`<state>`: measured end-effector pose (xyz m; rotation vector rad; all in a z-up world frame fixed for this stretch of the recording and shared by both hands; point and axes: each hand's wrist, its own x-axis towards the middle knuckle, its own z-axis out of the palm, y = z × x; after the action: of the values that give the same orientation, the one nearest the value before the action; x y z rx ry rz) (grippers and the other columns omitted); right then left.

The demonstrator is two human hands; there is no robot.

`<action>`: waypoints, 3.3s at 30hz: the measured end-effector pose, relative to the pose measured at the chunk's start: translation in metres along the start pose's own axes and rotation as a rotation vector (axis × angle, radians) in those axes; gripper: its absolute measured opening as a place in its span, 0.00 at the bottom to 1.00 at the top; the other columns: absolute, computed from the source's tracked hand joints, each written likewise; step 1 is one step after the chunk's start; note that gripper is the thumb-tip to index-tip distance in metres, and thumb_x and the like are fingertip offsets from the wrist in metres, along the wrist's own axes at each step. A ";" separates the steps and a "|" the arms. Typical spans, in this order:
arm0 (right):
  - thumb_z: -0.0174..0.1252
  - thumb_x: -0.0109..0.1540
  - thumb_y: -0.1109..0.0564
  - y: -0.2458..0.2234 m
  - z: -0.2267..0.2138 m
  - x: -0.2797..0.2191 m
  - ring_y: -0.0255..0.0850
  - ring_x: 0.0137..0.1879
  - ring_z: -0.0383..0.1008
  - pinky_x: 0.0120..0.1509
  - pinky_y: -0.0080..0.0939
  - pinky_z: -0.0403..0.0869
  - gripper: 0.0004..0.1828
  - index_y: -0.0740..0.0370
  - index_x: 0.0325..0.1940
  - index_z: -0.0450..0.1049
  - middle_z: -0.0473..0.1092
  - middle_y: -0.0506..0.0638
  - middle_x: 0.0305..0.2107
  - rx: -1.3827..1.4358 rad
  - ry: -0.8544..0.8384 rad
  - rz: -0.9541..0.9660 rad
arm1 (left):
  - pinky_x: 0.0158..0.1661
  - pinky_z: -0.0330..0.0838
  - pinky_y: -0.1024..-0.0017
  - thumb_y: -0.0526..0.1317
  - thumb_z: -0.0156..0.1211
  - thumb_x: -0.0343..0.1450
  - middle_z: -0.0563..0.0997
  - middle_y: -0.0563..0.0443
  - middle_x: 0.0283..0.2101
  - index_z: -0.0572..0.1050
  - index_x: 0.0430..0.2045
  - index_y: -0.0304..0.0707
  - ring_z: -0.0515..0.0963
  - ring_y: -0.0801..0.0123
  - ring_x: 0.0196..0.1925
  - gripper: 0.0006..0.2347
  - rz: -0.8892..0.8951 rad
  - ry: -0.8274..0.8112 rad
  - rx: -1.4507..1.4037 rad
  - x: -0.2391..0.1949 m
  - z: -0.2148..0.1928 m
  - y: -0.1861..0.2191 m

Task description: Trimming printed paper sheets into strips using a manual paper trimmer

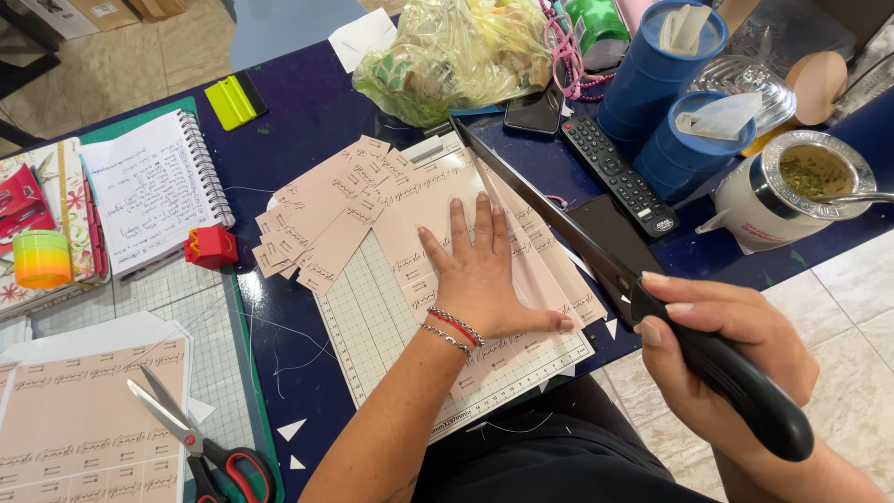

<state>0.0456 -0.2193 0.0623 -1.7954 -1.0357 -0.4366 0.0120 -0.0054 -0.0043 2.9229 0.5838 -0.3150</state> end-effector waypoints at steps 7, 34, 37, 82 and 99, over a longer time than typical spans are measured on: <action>0.66 0.62 0.58 0.032 0.001 -0.044 0.35 0.49 0.81 0.55 0.28 0.74 0.12 0.54 0.42 0.67 0.79 0.51 0.46 -0.060 -0.025 0.097 | 0.60 0.34 0.17 0.90 0.44 0.43 0.35 0.38 0.79 0.39 0.74 0.32 0.31 0.33 0.78 0.72 -0.012 -0.017 0.051 0.001 -0.004 0.001; 0.65 0.60 0.61 0.084 0.024 -0.108 0.38 0.41 0.82 0.46 0.31 0.81 0.15 0.56 0.42 0.64 0.76 0.58 0.43 0.056 0.053 -0.126 | 0.61 0.41 0.19 0.91 0.55 0.43 0.36 0.40 0.79 0.41 0.74 0.34 0.33 0.34 0.77 0.72 -0.031 -0.059 0.064 0.003 -0.014 0.005; 0.65 0.60 0.61 0.087 0.026 -0.109 0.38 0.41 0.82 0.46 0.32 0.82 0.15 0.56 0.42 0.64 0.76 0.60 0.41 0.047 0.049 -0.159 | 0.60 0.42 0.20 0.91 0.54 0.43 0.37 0.40 0.79 0.42 0.73 0.33 0.34 0.33 0.77 0.72 -0.031 -0.040 0.079 0.003 -0.012 0.004; 0.64 0.60 0.61 0.129 0.035 -0.157 0.42 0.45 0.81 0.50 0.38 0.83 0.15 0.56 0.43 0.63 0.74 0.60 0.46 0.153 0.010 -0.176 | 0.60 0.38 0.16 0.92 0.53 0.44 0.34 0.38 0.78 0.40 0.73 0.31 0.31 0.31 0.77 0.73 -0.018 -0.038 0.064 0.002 -0.004 0.004; 0.66 0.64 0.64 0.023 0.002 0.034 0.55 0.61 0.77 0.74 0.50 0.75 0.24 0.76 0.61 0.66 0.72 0.72 0.57 0.174 0.010 -0.039 | 0.66 0.09 0.34 0.81 0.36 0.54 0.28 0.36 0.78 0.34 0.73 0.30 0.23 0.49 0.79 0.61 0.052 0.053 -0.243 -0.011 -0.017 -0.004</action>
<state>0.0832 -0.2061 0.0717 -1.6197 -1.0706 -0.3677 0.0035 -0.0028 0.0144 2.7130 0.5128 -0.1493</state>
